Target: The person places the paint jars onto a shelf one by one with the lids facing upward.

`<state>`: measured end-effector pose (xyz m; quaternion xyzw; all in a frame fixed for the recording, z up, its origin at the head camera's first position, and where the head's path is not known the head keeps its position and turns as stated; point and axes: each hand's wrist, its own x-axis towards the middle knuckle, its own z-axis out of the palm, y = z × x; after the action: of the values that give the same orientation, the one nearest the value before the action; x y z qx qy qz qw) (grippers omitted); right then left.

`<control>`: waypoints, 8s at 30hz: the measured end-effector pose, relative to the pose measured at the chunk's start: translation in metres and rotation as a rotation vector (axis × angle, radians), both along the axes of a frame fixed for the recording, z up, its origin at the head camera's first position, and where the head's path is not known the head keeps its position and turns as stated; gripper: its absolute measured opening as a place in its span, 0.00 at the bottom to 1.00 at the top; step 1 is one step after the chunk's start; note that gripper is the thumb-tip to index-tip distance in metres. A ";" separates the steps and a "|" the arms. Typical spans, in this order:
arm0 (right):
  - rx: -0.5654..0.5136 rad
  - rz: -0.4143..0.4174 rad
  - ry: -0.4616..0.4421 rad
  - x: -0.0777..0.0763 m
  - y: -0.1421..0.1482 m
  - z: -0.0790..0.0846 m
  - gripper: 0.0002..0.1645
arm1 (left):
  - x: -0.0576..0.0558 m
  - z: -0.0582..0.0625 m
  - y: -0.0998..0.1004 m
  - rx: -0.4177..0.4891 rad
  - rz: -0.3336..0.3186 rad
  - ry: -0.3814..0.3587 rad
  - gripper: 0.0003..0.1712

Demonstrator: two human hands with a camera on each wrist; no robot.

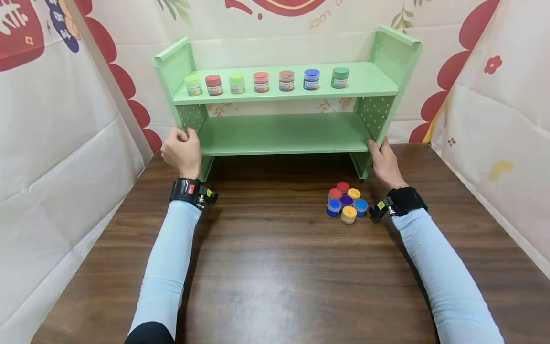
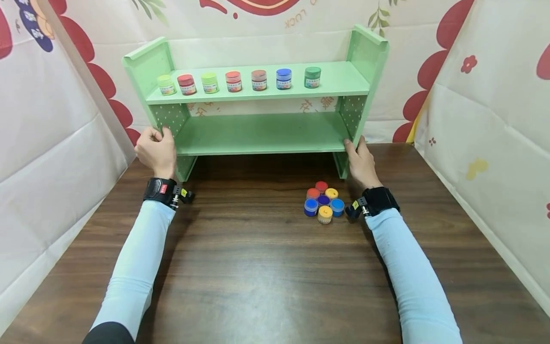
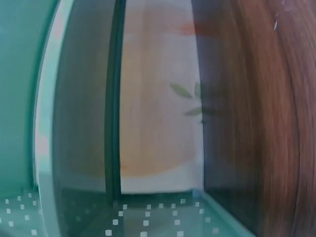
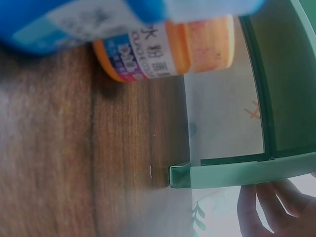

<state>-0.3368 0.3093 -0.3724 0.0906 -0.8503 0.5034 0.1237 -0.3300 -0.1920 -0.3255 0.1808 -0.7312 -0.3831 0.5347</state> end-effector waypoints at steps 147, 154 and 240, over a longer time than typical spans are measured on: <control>0.636 0.354 -0.192 0.007 -0.027 0.016 0.18 | -0.020 -0.031 -0.028 -0.022 -0.265 -0.330 0.16; 0.576 0.394 -0.159 0.017 -0.018 0.040 0.18 | -0.018 -0.031 -0.027 -0.012 -0.274 -0.328 0.16; 0.987 0.254 -0.098 -0.023 -0.057 0.160 0.33 | -0.020 -0.033 -0.027 -0.021 -0.276 -0.315 0.16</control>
<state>-0.3596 0.2527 -0.2121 0.2173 -0.9738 0.0567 -0.0361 -0.3503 -0.2191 -0.3584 0.1310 -0.8276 -0.4120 0.3580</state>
